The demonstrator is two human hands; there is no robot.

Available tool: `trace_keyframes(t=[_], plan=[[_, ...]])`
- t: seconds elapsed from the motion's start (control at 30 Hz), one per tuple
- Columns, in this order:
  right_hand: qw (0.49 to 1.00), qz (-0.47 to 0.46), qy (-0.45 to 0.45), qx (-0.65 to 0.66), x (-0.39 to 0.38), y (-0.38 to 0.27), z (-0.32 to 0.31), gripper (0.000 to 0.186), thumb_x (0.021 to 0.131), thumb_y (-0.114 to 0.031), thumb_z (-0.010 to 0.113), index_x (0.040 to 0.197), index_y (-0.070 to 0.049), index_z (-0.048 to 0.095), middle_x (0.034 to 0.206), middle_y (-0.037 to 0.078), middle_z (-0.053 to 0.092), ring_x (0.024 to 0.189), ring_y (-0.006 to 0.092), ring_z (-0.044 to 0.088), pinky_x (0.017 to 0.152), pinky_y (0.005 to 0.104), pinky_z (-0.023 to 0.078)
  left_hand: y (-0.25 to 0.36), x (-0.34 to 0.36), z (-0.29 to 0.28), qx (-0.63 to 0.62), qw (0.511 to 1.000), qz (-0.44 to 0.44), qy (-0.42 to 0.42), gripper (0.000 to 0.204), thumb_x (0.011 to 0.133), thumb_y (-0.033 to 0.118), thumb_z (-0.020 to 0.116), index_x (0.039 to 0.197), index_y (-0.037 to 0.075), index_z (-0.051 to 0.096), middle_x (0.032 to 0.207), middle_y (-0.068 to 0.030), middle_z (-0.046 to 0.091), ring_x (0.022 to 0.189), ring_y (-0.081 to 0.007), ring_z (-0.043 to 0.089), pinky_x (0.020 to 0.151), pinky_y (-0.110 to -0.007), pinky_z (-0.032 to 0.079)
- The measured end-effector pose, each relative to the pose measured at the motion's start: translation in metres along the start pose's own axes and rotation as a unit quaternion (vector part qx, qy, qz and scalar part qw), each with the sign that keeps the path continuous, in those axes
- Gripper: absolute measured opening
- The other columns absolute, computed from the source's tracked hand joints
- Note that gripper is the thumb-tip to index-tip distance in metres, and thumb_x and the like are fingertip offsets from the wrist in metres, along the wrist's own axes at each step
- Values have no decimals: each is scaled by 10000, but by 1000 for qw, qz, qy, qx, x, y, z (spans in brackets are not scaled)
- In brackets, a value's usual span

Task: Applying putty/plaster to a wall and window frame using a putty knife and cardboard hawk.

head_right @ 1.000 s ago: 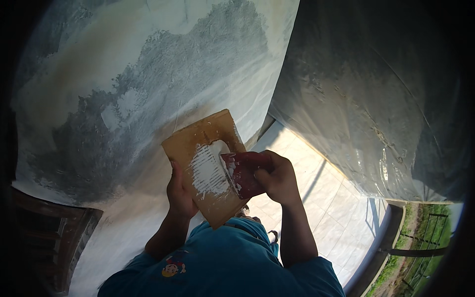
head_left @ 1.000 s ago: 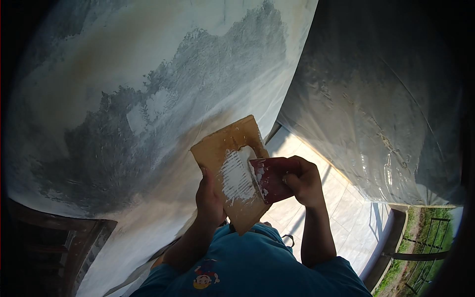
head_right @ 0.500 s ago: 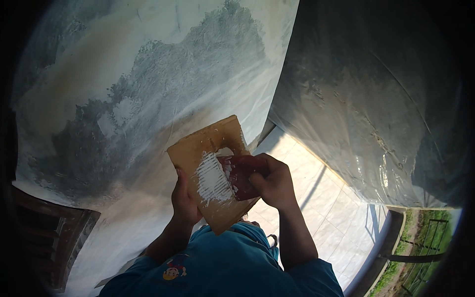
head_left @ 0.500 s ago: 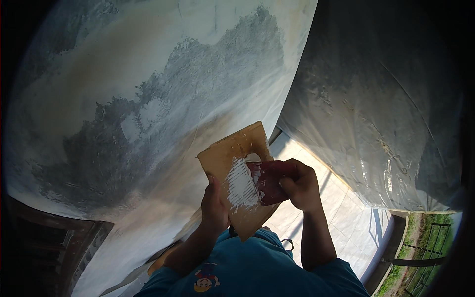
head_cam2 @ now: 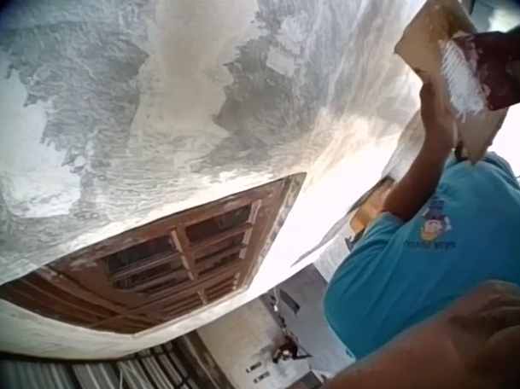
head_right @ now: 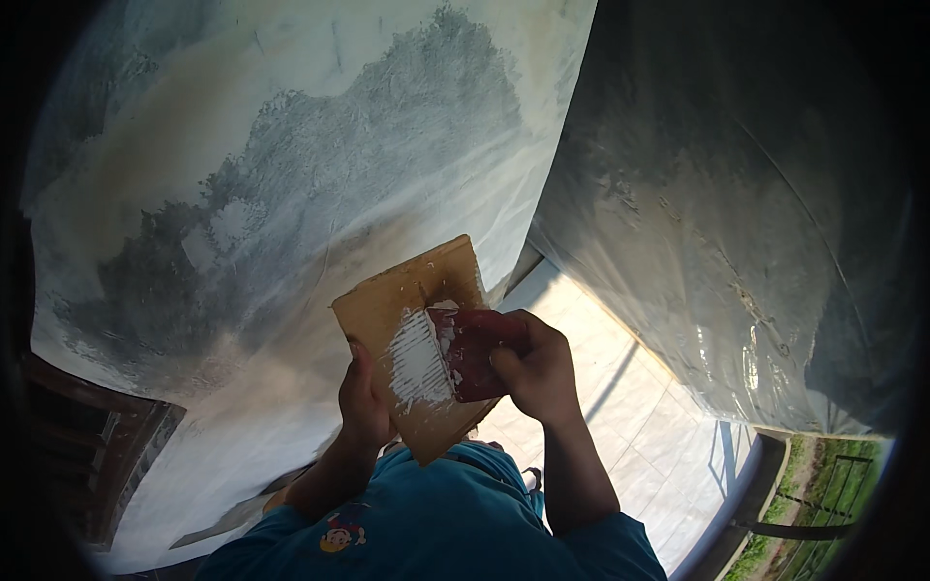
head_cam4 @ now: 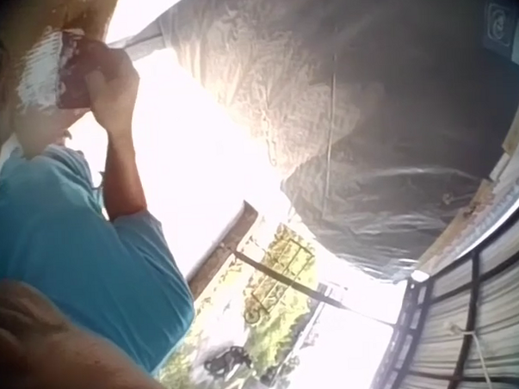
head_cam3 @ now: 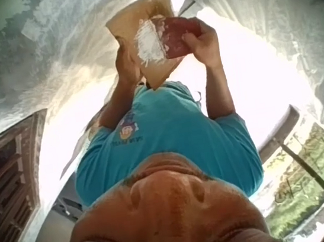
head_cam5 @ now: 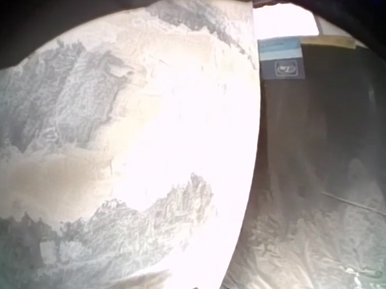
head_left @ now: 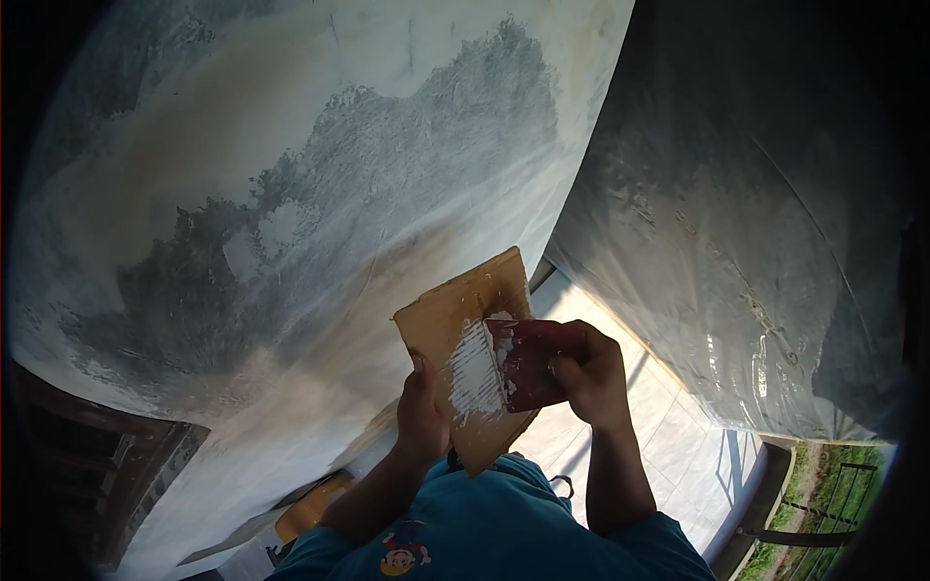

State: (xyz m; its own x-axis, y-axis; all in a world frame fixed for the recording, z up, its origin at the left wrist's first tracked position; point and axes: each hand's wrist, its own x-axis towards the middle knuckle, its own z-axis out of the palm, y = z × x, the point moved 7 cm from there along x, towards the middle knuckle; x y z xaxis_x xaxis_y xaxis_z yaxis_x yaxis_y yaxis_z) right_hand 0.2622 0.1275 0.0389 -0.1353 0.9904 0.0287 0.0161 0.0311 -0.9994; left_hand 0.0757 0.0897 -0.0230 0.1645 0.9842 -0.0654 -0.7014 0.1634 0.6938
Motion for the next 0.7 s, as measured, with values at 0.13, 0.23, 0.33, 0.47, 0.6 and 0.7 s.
trace_keyframes(t=[0.13, 0.23, 0.33, 0.47, 0.6, 0.7], plan=[[999, -13, 6, 36, 4, -5, -13, 280, 783, 19, 543, 1052, 46, 612, 890, 92, 687, 789, 136, 654, 724, 271, 538, -2, -1, 0, 23, 1000, 15, 6, 763, 987, 608, 268, 1448, 1, 254, 1328, -254, 493, 1179, -365, 574, 935, -517, 530], [1000, -5, 0, 25, 3, -5, -9, 282, 779, 15, 547, 1053, 44, 609, 900, 92, 685, 800, 135, 652, 733, 266, 533, -6, -4, -5, 54, 998, 16, -2, 762, 989, 602, 262, 1445, -9, 250, 1329, -267, 485, 1171, -378, 579, 919, -521, 541], [1000, 2, -12, 5, 1, -2, -3, 294, 776, 14, 548, 1063, 44, 605, 914, 99, 687, 827, 140, 656, 753, 265, 531, -13, -6, -6, 39, 999, 19, -22, 756, 992, 594, 261, 1444, -11, 248, 1327, -274, 483, 1167, -385, 581, 914, -525, 545], [1000, -16, -4, 13, 0, -7, -8, 291, 784, 8, 547, 1067, 46, 604, 917, 104, 690, 821, 147, 662, 754, 274, 539, -12, -10, -3, 11, 999, 28, 20, 704, 1014, 569, 215, 1390, -14, 334, 1256, -193, 557, 1117, -282, 617, 951, -409, 511], [999, -34, 27, 1, 1, -13, -12, 288, 786, 9, 550, 1066, 51, 603, 914, 110, 692, 808, 155, 670, 749, 282, 547, -5, -10, -2, 41, 995, 63, 71, 679, 1027, 539, 193, 1381, -19, 350, 1251, -187, 561, 1111, -270, 613, 954, -383, 496], [999, -25, 26, 7, -4, -12, -12, 287, 788, 12, 552, 1068, 49, 603, 909, 109, 692, 809, 154, 672, 747, 276, 547, -5, -16, -5, 72, 994, 61, 56, 663, 1036, 515, 178, 1381, -24, 352, 1261, -191, 555, 1109, -273, 610, 960, -366, 484]])
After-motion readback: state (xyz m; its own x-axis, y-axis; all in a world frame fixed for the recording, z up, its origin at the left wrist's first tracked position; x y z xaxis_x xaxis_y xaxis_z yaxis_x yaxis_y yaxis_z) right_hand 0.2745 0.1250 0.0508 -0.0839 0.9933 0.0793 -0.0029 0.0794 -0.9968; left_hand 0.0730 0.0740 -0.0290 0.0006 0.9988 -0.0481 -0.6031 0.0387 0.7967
